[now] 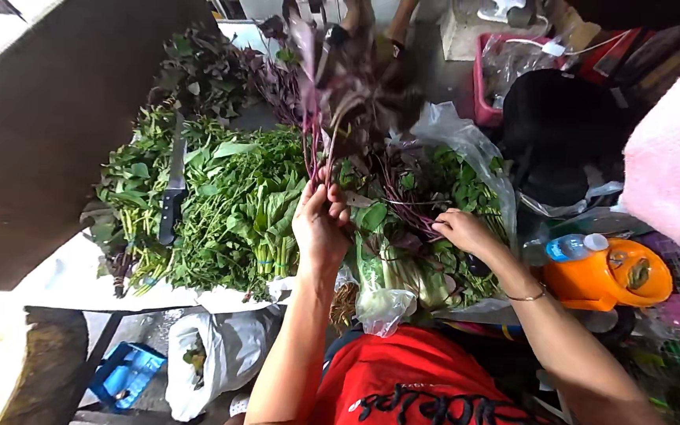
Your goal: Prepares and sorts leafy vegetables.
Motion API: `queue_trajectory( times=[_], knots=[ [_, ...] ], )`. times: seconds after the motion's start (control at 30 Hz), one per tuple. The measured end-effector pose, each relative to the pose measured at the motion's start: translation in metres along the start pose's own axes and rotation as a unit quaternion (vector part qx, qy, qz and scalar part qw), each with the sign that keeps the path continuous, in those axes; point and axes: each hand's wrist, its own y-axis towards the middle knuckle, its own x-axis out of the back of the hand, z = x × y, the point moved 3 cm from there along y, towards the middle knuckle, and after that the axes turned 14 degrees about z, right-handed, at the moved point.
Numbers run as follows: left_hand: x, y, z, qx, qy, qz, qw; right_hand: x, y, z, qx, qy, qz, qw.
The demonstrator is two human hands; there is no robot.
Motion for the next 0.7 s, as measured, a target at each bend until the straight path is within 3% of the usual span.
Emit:
queue_trajectory(
  times=[0.1, 0.3, 0.4, 0.5, 0.6, 0.7],
  knots=[
    [0.007, -0.005, -0.006, -0.004, 0.014, -0.024, 1.0, 0.034, -0.027, 0.015, 0.036, -0.013, -0.127, 0.991],
    [0.001, -0.005, -0.019, -0.052, 0.029, -0.02, 0.998, 0.073, -0.052, 0.025, 0.085, -0.024, -0.225, 0.97],
    [-0.003, -0.006, -0.019, -0.055, 0.028, -0.004, 0.998, 0.073, -0.043, 0.016, -0.001, 0.001, -0.147, 0.989],
    [-0.011, 0.003, -0.014, -0.054, 0.018, 0.005, 0.998, 0.099, -0.064, 0.036, 0.078, 0.085, -0.184, 0.976],
    [-0.025, 0.01, 0.014, -0.015, 0.026, 0.009, 1.0, 0.087, -0.057, 0.032, 0.09, 0.219, -0.04, 0.971],
    [-0.037, 0.02, 0.069, 0.044, 0.007, -0.019, 0.999, 0.063, -0.047, 0.027, 0.102, 0.299, 0.066, 0.946]
  ],
)
